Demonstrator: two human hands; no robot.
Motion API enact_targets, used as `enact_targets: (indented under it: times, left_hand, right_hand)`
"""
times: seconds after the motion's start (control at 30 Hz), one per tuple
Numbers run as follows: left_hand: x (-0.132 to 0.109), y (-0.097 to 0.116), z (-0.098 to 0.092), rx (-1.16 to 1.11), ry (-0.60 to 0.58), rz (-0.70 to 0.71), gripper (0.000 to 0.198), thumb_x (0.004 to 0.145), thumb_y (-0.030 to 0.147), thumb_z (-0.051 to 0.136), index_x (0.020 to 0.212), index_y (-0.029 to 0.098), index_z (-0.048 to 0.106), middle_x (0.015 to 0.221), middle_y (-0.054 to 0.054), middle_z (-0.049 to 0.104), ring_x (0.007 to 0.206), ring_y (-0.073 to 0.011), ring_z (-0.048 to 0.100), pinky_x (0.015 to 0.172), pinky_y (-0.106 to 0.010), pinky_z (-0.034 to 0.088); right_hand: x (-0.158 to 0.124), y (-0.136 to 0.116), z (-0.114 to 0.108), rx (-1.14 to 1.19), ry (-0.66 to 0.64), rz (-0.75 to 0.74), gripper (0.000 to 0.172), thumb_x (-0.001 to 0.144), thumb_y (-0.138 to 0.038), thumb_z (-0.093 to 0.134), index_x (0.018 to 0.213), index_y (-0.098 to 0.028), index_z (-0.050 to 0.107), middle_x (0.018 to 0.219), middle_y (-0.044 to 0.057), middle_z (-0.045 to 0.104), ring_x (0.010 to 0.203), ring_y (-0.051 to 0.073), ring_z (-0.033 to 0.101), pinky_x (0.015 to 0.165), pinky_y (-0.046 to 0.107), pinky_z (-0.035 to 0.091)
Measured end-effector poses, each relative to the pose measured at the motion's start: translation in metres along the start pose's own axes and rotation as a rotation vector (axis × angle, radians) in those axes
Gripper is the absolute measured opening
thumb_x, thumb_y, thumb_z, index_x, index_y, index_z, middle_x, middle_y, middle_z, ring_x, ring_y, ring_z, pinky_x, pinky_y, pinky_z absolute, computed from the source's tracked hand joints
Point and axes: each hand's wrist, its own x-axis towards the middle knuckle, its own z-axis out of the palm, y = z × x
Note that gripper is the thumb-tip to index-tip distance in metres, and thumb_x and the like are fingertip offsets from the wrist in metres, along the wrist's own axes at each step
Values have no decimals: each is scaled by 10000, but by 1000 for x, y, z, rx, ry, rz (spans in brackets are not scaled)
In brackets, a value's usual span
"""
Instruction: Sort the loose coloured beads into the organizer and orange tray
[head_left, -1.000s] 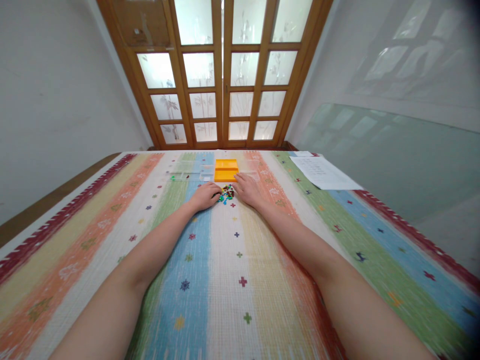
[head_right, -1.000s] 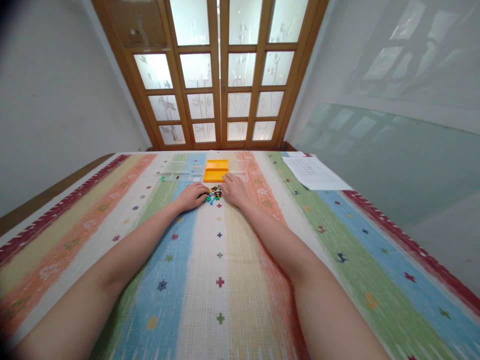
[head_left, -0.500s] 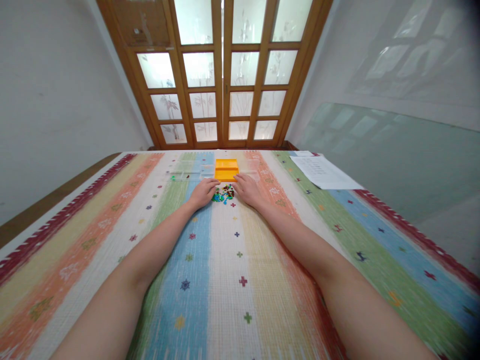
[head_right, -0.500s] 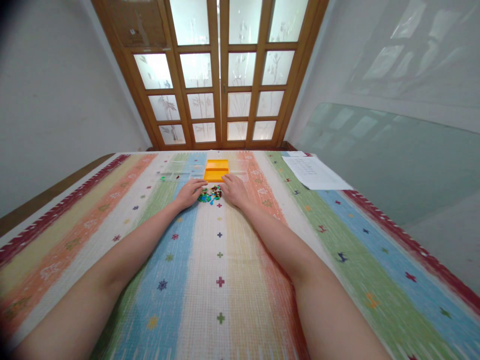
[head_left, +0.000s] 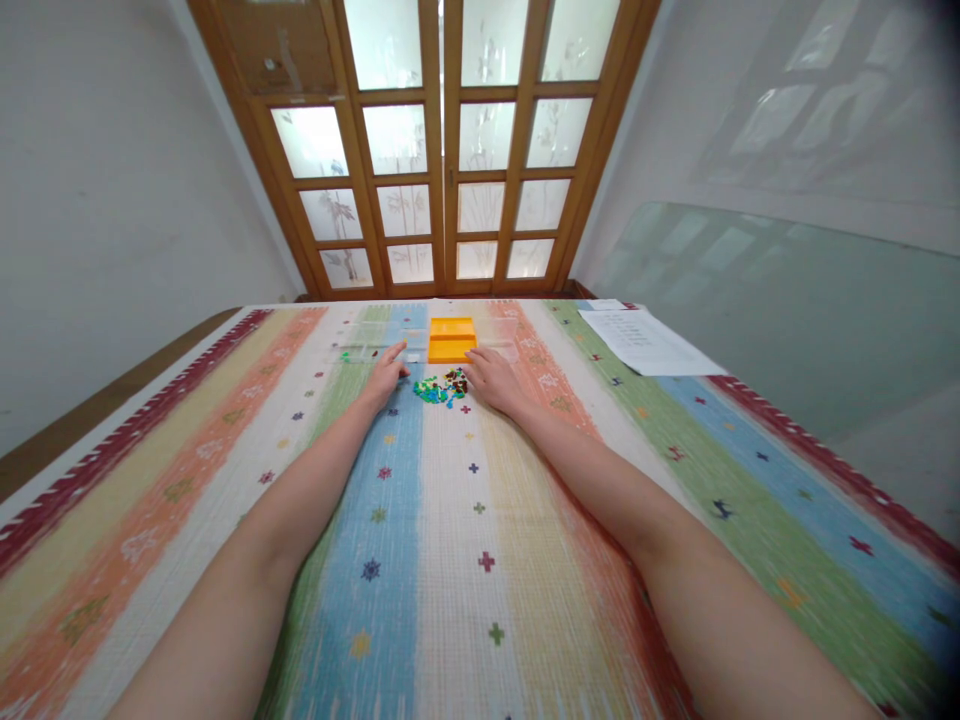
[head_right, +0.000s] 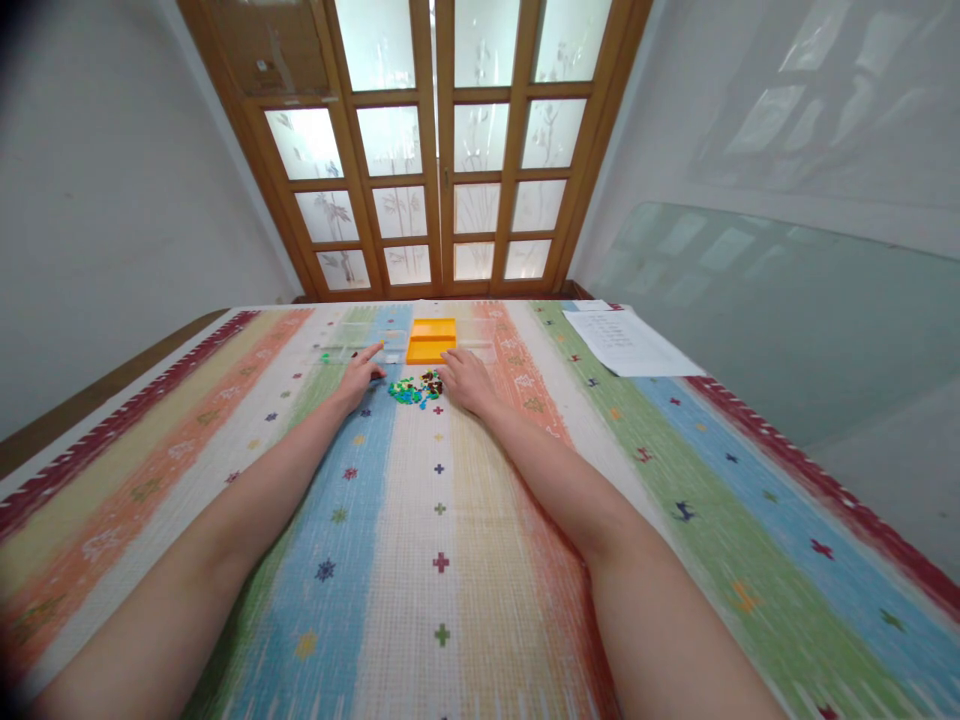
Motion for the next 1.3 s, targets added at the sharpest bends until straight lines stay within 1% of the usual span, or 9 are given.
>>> enact_targets:
  times: [0.1, 0.2, 0.27, 0.33, 0.47, 0.6, 0.77, 0.97, 1.3]
  left_hand:
    - [1, 4, -4, -228, 44, -147, 713, 828, 104, 450, 1515, 254, 566, 1049, -58, 775, 718, -136, 666, 761, -314, 613]
    - [0, 6, -6, -272, 6, -179, 733, 817, 105, 444, 1534, 223, 547, 849, -38, 757, 708, -158, 685, 783, -332, 611]
    - [-2, 7, -7, -222, -7, -166, 737, 828, 119, 450, 1552, 232, 526, 943, -46, 779, 751, -170, 703, 823, -358, 616]
    - [-4, 8, -5, -137, 7, -113, 708, 840, 125, 476, 1536, 238, 546, 1180, -80, 771, 882, -197, 723, 904, -397, 612]
    - [-10, 17, 3, 22, 3, 106, 575, 879, 121, 514, 1433, 206, 641, 1489, -113, 620, 1250, -243, 643, 1125, -444, 515]
    - [-16, 34, 9, 147, -99, 322, 405, 976, 242, 553, 1345, 178, 705, 1413, -130, 665, 1343, -266, 579, 1219, -489, 413]
    - [-21, 51, 7, 217, -280, 466, 360, 1049, 322, 495, 1310, 243, 730, 1386, -67, 702, 1350, -235, 575, 1264, -476, 348]
    - [-22, 56, 4, 231, -331, 482, 422, 1086, 316, 399, 1376, 230, 693, 1435, -45, 683, 1375, -239, 547, 1258, -443, 348]
    - [-20, 57, 4, 276, -339, 527, 496, 1114, 352, 305, 1343, 166, 704, 1350, -106, 708, 1271, -237, 593, 1188, -417, 403]
  right_hand:
    - [0, -1, -1, 4, -8, 3, 459, 1086, -416, 477, 1433, -170, 646, 1459, 184, 623, 1369, 332, 554, 1173, 532, 448]
    - [0, -1, 0, 2, -8, -2, 459, 1087, -420, 474, 1436, -174, 644, 1458, 175, 624, 1366, 323, 555, 1169, 523, 454]
    - [0, 0, 0, 2, -7, -15, 456, 1088, -419, 472, 1434, -177, 646, 1456, 167, 626, 1364, 320, 553, 1167, 522, 455]
    - [0, 0, 0, 5, -12, -37, 439, 1088, -406, 472, 1417, -184, 660, 1443, 159, 635, 1352, 317, 558, 1165, 521, 456]
    - [1, -1, -1, 8, -19, -79, 405, 1085, -385, 483, 1366, -185, 695, 1413, 154, 654, 1328, 315, 571, 1163, 513, 455]
    - [1, -3, -2, 14, -21, -75, 391, 1081, -375, 496, 1350, -183, 704, 1389, 153, 667, 1321, 313, 576, 1158, 507, 456]
    - [1, -4, -3, 4, -32, -69, 382, 1088, -369, 487, 1336, -181, 709, 1381, 148, 673, 1312, 307, 581, 1159, 493, 450]
    - [1, -3, -1, 3, -37, -68, 377, 1090, -371, 494, 1329, -182, 716, 1388, 147, 671, 1310, 299, 587, 1159, 470, 449]
    - [1, -6, -4, -1, -21, -90, 351, 1090, -350, 499, 1291, -179, 732, 1350, 142, 691, 1282, 288, 599, 1132, 460, 467]
